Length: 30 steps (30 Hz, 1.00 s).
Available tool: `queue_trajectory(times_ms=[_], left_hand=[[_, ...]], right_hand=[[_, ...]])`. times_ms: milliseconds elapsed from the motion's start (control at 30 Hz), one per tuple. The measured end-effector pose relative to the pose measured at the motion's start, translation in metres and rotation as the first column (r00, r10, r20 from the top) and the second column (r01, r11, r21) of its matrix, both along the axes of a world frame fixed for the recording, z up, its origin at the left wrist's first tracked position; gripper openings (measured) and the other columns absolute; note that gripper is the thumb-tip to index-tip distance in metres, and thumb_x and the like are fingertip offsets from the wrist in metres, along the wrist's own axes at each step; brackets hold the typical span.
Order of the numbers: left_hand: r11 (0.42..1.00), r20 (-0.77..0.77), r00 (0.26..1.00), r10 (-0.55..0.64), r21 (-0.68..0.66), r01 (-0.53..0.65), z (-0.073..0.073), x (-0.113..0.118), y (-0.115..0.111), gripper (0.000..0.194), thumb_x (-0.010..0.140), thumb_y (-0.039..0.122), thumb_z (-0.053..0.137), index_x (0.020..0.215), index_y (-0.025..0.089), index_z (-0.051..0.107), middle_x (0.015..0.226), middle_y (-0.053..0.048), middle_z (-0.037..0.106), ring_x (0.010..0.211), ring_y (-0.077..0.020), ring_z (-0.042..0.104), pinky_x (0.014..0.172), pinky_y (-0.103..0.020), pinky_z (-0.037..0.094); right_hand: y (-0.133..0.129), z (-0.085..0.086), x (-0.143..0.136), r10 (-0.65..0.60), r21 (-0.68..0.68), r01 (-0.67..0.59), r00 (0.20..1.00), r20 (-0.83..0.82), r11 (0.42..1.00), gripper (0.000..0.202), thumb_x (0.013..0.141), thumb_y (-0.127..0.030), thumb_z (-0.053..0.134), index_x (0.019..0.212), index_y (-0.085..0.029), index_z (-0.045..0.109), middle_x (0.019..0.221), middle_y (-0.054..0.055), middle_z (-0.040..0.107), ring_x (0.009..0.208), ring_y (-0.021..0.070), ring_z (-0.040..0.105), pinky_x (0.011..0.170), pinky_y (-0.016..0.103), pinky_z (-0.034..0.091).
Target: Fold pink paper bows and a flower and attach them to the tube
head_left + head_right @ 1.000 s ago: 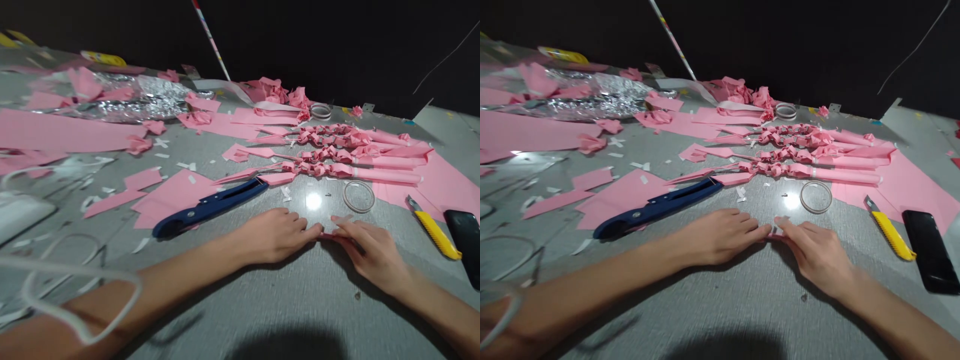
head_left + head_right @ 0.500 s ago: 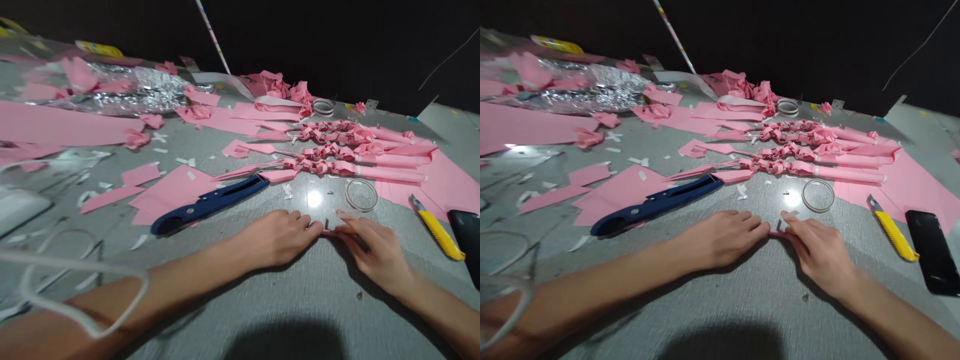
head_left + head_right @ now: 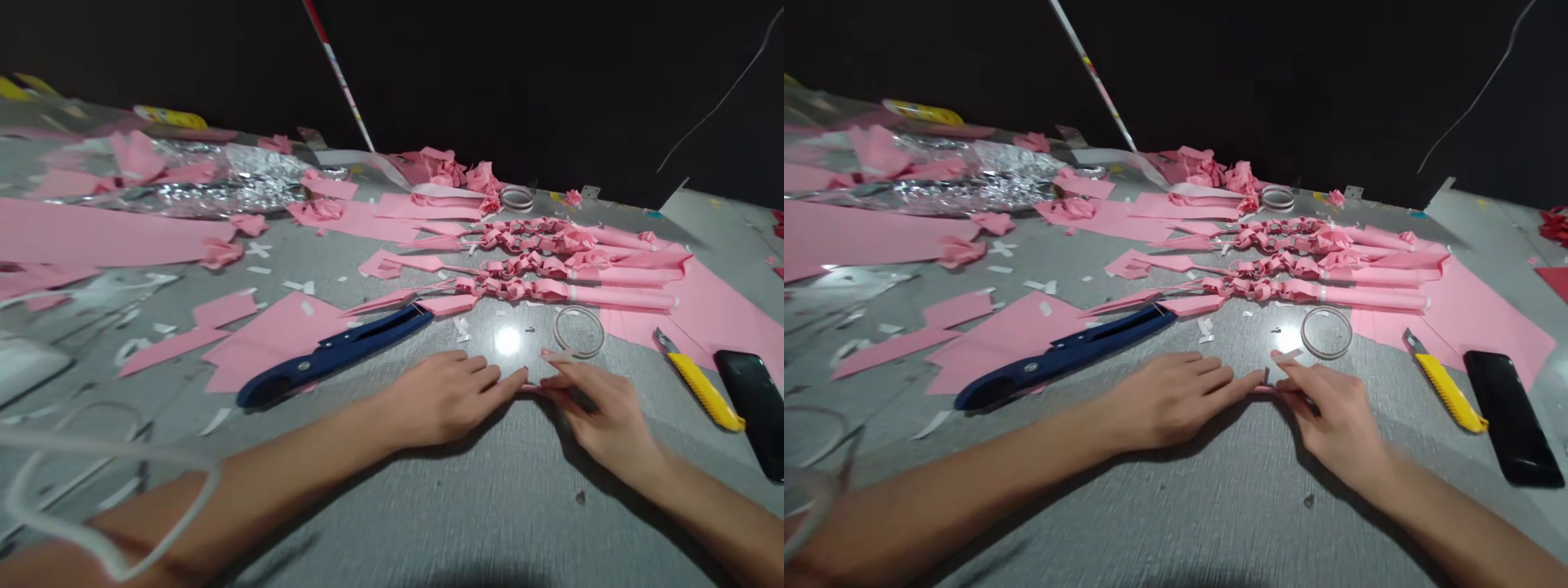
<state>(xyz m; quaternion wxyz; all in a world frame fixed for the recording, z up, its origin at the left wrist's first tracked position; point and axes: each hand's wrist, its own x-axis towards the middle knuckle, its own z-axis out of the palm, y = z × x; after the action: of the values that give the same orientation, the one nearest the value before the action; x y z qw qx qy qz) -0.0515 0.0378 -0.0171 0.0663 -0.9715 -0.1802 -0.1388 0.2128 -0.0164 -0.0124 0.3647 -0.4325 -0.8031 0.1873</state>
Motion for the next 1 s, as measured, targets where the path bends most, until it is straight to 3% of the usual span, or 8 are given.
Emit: queue_trajectory(times_ms=[100, 300, 500, 633, 733, 867, 1000], left_hand=[[0.999, 0.094, 0.995, 0.017, 0.036, -0.021, -0.001, -0.002, 0.002, 0.031, 0.104, 0.01, 0.048, 0.134, 0.015, 0.055, 0.076, 0.001, 0.069, 0.061, -0.0188, 0.061, 0.054, -0.035, 0.038], [0.996, 0.051, 0.998, -0.039, 0.081, 0.035, 0.004, -0.001, 0.003, 0.032, 0.101, 0.006, 0.05, 0.132, 0.007, 0.057, 0.078, -0.002, 0.071, 0.062, -0.019, 0.062, 0.055, -0.036, 0.04], [0.996, -0.002, 0.999, 0.052, -0.077, -0.052, 0.012, 0.01, -0.007, 0.009, 0.099, 0.021, 0.056, 0.093, 0.018, 0.061, 0.077, -0.005, 0.071, 0.065, -0.0228, 0.066, 0.058, -0.037, 0.044], [0.939, -0.17, 0.979, 0.115, -0.302, -0.163, 0.023, 0.023, -0.016, 0.014, 0.105, 0.026, 0.048, 0.101, 0.018, 0.059, 0.081, -0.005, 0.076, 0.063, -0.0253, 0.07, 0.054, -0.037, 0.044], [0.89, -0.266, 0.956, 0.128, -0.394, -0.229, 0.028, 0.029, -0.017, 0.012, 0.11, 0.023, 0.046, 0.107, 0.019, 0.057, 0.085, -0.005, 0.079, 0.067, -0.0252, 0.074, 0.052, -0.034, 0.041], [0.885, -0.36, 0.926, 0.112, -0.388, -0.258, 0.032, 0.029, -0.013, 0.009, 0.103, 0.012, 0.056, 0.107, 0.02, 0.058, 0.09, -0.006, 0.08, 0.077, -0.0268, 0.078, 0.055, -0.032, 0.045], [0.899, -0.366, 0.92, 0.141, -0.342, -0.274, 0.032, 0.028, -0.013, 0.011, 0.102, 0.01, 0.056, 0.108, 0.018, 0.06, 0.089, -0.008, 0.079, 0.075, -0.0277, 0.078, 0.055, -0.033, 0.047]], right_hand=[[0.001, 0.001, 0.0, 0.0, -0.004, 0.0, 1.0, 0.018, 1.0, 0.038, 0.104, -0.015, 0.067, 0.139, -0.03, 0.068, 0.101, 0.004, 0.085, 0.086, 0.0237, 0.081, 0.075, 0.038, 0.063], [0.004, -0.001, -0.001, -0.004, -0.008, 0.005, 0.999, 0.034, 1.0, 0.026, 0.104, -0.016, 0.066, 0.127, -0.026, 0.074, 0.101, 0.007, 0.084, 0.089, 0.0251, 0.081, 0.075, 0.038, 0.062], [0.002, 0.002, -0.005, 0.015, -0.073, -0.021, 0.997, -0.073, 0.997, 0.037, 0.101, -0.012, 0.068, 0.133, -0.031, 0.071, 0.097, 0.001, 0.084, 0.083, 0.0199, 0.08, 0.077, 0.033, 0.062], [-0.003, 0.009, -0.009, 0.023, -0.138, -0.039, 0.993, -0.116, 0.99, 0.029, 0.1, -0.015, 0.07, 0.122, -0.032, 0.073, 0.095, -0.001, 0.083, 0.08, 0.0188, 0.078, 0.075, 0.032, 0.061], [-0.006, 0.011, -0.011, 0.019, -0.158, -0.038, 0.992, -0.123, 0.987, 0.021, 0.1, -0.016, 0.069, 0.115, -0.031, 0.072, 0.094, -0.001, 0.082, 0.079, 0.0186, 0.077, 0.075, 0.032, 0.06], [-0.005, 0.016, -0.011, -0.011, -0.162, -0.009, 0.992, -0.125, 0.987, 0.021, 0.1, -0.019, 0.072, 0.118, -0.03, 0.069, 0.094, -0.001, 0.079, 0.08, 0.0182, 0.075, 0.077, 0.033, 0.059], [-0.005, 0.034, -0.009, -0.107, -0.076, 0.099, 0.987, -0.117, 0.992, 0.018, 0.098, -0.029, 0.077, 0.115, -0.029, 0.07, 0.103, 0.002, 0.069, 0.094, 0.0217, 0.068, 0.084, 0.037, 0.056]])
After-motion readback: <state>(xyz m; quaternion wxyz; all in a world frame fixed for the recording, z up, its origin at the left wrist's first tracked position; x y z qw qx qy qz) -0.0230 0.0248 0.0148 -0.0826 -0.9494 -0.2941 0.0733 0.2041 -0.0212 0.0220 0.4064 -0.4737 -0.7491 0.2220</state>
